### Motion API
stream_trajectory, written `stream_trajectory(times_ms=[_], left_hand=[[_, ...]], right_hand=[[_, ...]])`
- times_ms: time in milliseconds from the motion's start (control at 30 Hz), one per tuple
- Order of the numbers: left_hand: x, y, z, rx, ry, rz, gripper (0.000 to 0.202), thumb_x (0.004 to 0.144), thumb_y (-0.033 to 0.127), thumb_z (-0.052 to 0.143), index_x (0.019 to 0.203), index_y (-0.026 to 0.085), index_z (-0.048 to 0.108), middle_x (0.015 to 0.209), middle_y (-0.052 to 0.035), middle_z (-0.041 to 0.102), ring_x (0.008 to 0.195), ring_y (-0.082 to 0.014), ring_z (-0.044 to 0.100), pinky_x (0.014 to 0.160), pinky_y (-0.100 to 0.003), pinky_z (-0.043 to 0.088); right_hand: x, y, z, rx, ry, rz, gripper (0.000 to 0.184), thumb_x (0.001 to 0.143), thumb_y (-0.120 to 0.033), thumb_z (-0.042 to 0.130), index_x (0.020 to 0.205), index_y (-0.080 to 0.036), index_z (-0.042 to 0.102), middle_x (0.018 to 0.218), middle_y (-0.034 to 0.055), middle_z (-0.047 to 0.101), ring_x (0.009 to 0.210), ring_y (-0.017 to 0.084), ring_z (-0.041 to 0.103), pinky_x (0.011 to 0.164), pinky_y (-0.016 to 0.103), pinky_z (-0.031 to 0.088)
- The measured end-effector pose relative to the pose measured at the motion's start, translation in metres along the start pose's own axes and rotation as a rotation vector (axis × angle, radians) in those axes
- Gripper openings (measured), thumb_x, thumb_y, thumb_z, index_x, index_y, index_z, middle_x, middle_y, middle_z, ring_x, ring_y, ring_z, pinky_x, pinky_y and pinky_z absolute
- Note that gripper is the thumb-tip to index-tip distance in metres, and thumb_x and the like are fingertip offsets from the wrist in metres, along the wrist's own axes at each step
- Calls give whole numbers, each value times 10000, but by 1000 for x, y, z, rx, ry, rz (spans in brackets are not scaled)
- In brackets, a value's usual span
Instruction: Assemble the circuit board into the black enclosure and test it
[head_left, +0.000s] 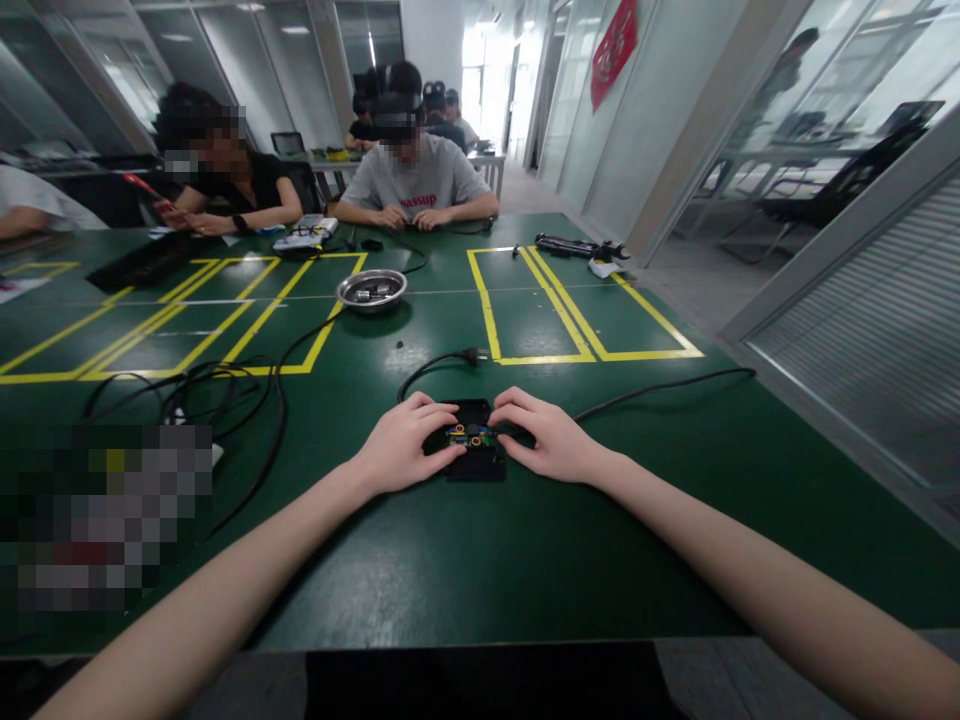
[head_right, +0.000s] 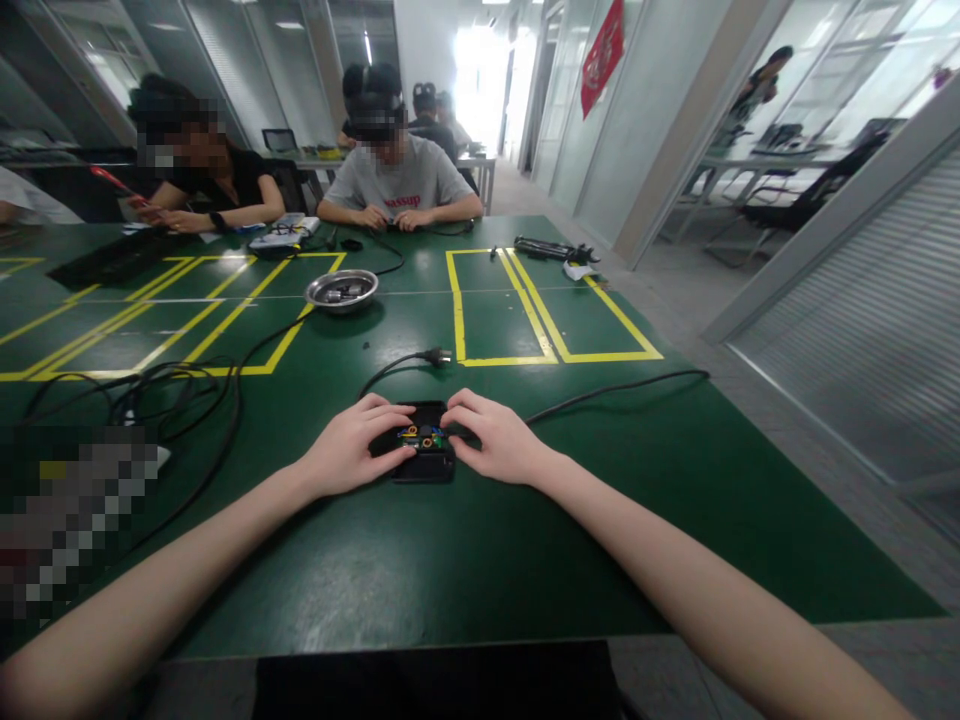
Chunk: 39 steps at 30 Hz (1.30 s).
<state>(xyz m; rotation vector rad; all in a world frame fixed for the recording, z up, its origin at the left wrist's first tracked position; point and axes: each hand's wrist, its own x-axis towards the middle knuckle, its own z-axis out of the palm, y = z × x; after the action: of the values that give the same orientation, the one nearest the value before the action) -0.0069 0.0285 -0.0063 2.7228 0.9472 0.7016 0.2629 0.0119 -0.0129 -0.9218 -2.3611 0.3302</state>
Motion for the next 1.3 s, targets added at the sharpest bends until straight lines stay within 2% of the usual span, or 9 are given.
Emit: stream_trajectory(times_ms=[100,233,433,533,633,767,1067,1167,1300], left_hand=[[0,-3,1,-8,21,0,268,937,370,699,1146,207,737,1278,-97,753,1068,-263,672,929,-449,618],[-1,-4,2,-6,75,17,340,931,364,701,1224,191,711,1274,-108,752,1063,-263,689,940,-450,617],[-1,-2,-3,-38,124,3,374,880,377,734,1205,196,692,1284,-132,693,1113,-272,701,974,-428,596],[-1,-1,-6,-55,118,-20,292,891,356,690,1132,191,684,1169,-110,696,1020,-240,715,900,-371,602],[-1,-2,-8,-35,91,-41,132,917,248,590,1014,195,661,999,-63,710,888,-196,709,795,-315,580],[-1,-3,-8,15,52,-73,102,931,223,546,936,201,645,886,-22,692,726,-151,667,656,-263,513],[-1,-4,-9,91,9,-95,137,943,230,540,976,202,670,871,-14,688,653,-136,622,609,-252,466],[-1,-4,-10,97,3,-83,136,942,236,546,972,199,675,864,-14,688,660,-139,628,608,-251,460],[-2,-4,-10,101,20,-76,132,930,242,556,937,195,679,858,-14,693,680,-144,642,612,-249,450]], right_hand=[[0,2,0,-47,9,53,34,935,-220,576,949,-218,607,1021,73,644,832,194,646,735,324,534],[2,1,1,-64,12,66,44,947,-210,560,910,-216,583,843,39,635,801,203,624,713,317,494],[2,-2,3,-111,-31,89,49,976,-197,502,963,-216,545,935,51,649,748,177,606,675,297,468],[1,1,5,-141,-48,97,44,988,-211,506,987,-218,550,975,53,652,766,181,626,676,296,474],[0,3,7,-190,-35,129,48,998,-219,522,1005,-222,569,996,55,655,772,188,642,659,295,469],[0,3,7,-259,-13,169,71,1018,-241,520,1009,-220,587,1006,57,665,744,185,646,620,290,450],[-3,1,3,-166,23,76,84,1003,-248,515,1000,-224,595,964,50,670,774,185,655,664,289,481],[-3,-3,1,-103,35,77,83,960,-299,593,991,-222,594,951,46,670,794,189,668,689,292,497],[-1,-8,0,-82,15,129,213,886,-360,695,1013,-221,596,979,47,664,817,201,683,706,307,520]])
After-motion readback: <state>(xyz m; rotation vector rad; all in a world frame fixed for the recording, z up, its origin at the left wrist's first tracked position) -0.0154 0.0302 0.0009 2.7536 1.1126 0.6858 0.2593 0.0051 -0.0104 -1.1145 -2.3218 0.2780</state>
